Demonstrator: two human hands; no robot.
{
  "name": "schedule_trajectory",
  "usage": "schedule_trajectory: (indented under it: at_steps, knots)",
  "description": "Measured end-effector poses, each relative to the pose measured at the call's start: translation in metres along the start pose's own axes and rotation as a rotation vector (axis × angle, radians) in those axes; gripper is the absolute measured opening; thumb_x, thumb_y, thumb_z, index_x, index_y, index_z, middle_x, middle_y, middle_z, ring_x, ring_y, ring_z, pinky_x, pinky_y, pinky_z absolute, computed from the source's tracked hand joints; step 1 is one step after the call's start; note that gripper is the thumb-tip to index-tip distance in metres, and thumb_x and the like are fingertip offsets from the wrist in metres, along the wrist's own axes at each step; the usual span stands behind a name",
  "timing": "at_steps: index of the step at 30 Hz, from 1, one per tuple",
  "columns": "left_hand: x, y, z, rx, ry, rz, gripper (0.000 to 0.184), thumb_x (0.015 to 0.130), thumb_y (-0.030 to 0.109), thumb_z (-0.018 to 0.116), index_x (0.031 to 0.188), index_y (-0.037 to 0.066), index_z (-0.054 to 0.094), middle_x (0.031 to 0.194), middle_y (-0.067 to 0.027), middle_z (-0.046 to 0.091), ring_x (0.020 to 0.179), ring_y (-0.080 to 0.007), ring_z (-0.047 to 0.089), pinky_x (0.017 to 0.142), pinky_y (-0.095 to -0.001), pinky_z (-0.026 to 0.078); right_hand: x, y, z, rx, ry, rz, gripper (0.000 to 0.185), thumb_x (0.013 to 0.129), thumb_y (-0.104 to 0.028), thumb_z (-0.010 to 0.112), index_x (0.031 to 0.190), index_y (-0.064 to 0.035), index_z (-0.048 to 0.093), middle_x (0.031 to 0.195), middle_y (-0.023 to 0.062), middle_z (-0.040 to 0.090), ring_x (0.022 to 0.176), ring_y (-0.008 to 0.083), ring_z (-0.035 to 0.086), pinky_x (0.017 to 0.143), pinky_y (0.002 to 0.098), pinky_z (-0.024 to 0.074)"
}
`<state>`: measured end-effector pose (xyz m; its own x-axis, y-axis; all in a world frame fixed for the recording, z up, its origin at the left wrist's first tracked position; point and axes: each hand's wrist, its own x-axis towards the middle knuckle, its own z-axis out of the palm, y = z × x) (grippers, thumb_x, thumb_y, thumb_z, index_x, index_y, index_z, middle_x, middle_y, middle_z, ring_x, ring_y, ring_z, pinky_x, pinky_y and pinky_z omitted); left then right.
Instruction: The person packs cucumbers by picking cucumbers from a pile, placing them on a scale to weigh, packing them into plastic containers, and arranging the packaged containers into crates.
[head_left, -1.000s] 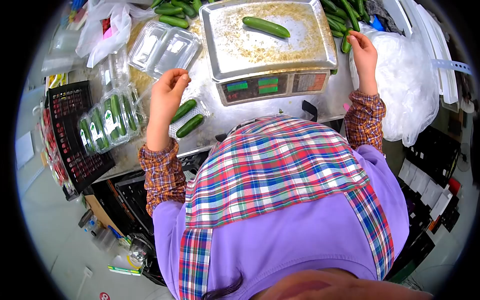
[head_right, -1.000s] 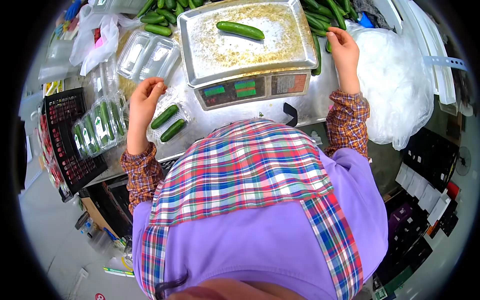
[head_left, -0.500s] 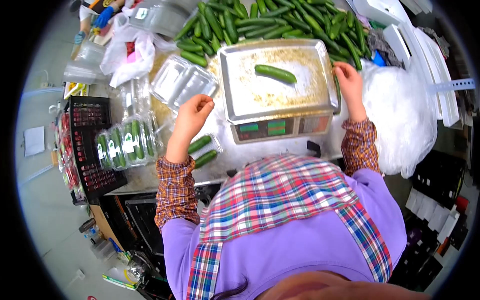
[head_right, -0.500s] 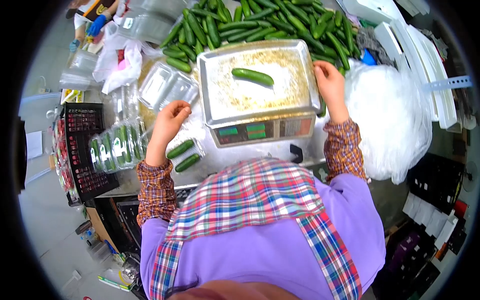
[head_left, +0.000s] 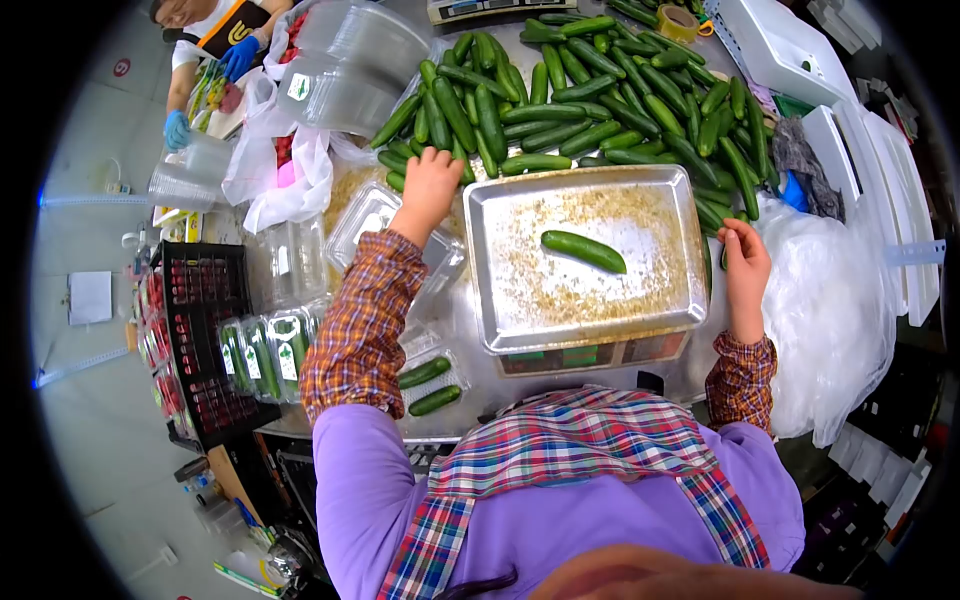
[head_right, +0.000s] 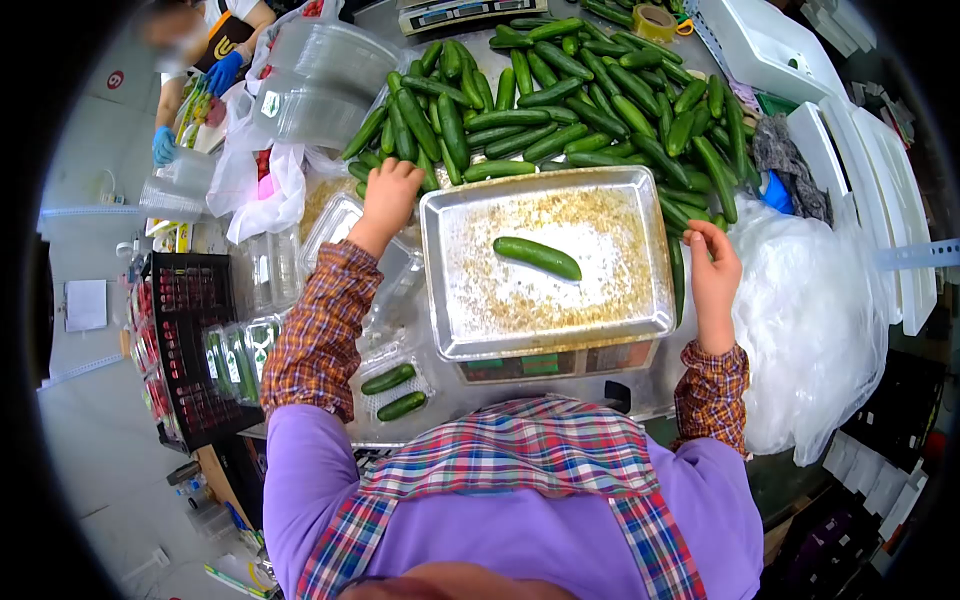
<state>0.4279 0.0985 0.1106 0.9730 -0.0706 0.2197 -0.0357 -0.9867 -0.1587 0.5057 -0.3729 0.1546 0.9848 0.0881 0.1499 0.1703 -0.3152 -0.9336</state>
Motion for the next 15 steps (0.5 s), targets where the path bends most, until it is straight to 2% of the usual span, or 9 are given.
schedule_trajectory:
  at_steps: [5,8,11,13,14,15]
  knots:
    - [0.026,0.001,0.020,0.119,-0.111,0.323,0.013,0.072,0.012,0.059,0.085,0.014,0.062,0.094,-0.0025,0.054,0.098,-0.0207,0.048,0.072,-0.0344,0.039,0.013,-0.012,0.004,-0.005,0.021,-0.029,0.017,0.090,-0.005,0.055,0.103,0.0028,0.062,0.092,0.0072,0.066,0.086,0.0128,0.062,0.079,0.0239,0.0477]
    - [0.025,0.003,0.017,0.065,-0.218,0.410,0.014,0.074,0.010,0.056,0.086,0.013,0.062,0.094,-0.0033,0.054,0.098,-0.0206,0.049,0.074,-0.0324,0.040,0.014,-0.020,0.012,0.028,0.001,-0.046,0.017,0.090,-0.005,0.055,0.103,0.0030,0.062,0.092,0.0069,0.066,0.087,0.0124,0.062,0.079,0.0238,0.0477]
    - [0.024,-0.007,0.012,-0.040,-0.204,0.309,0.015,0.074,0.007,0.055,0.088,0.010,0.061,0.097,-0.0057,0.055,0.100,-0.0244,0.050,0.079,-0.0342,0.043,0.014,-0.018,0.015,0.008,-0.030,-0.057,0.017,0.090,-0.005,0.055,0.104,0.0029,0.062,0.092,0.0070,0.065,0.087,0.0123,0.061,0.079,0.0239,0.0478]
    - [0.019,-0.025,0.013,-0.245,-0.048,0.116,0.015,0.074,0.005,0.055,0.089,0.006,0.059,0.098,-0.0091,0.056,0.097,-0.0299,0.054,0.082,-0.0377,0.046,0.011,-0.018,0.013,0.011,-0.031,-0.058,0.017,0.091,-0.005,0.055,0.104,0.0028,0.062,0.092,0.0070,0.065,0.087,0.0121,0.061,0.079,0.0240,0.0478]
    - [0.017,-0.040,0.027,-0.408,0.121,0.012,0.018,0.074,0.004,0.058,0.093,0.004,0.060,0.098,-0.0131,0.060,0.094,-0.0351,0.057,0.081,-0.0397,0.048,0.009,-0.018,0.013,0.012,-0.035,-0.057,0.017,0.091,-0.006,0.055,0.104,0.0028,0.062,0.092,0.0070,0.065,0.086,0.0121,0.061,0.079,0.0240,0.0478]
    - [0.015,-0.049,0.026,-0.619,0.148,-0.199,0.018,0.079,0.004,0.058,0.097,0.003,0.061,0.096,-0.0128,0.062,0.088,-0.0304,0.060,0.076,-0.0366,0.050,0.008,-0.017,0.011,0.023,-0.026,-0.034,0.017,0.091,-0.006,0.055,0.104,0.0026,0.062,0.092,0.0069,0.065,0.086,0.0120,0.061,0.078,0.0239,0.0477]
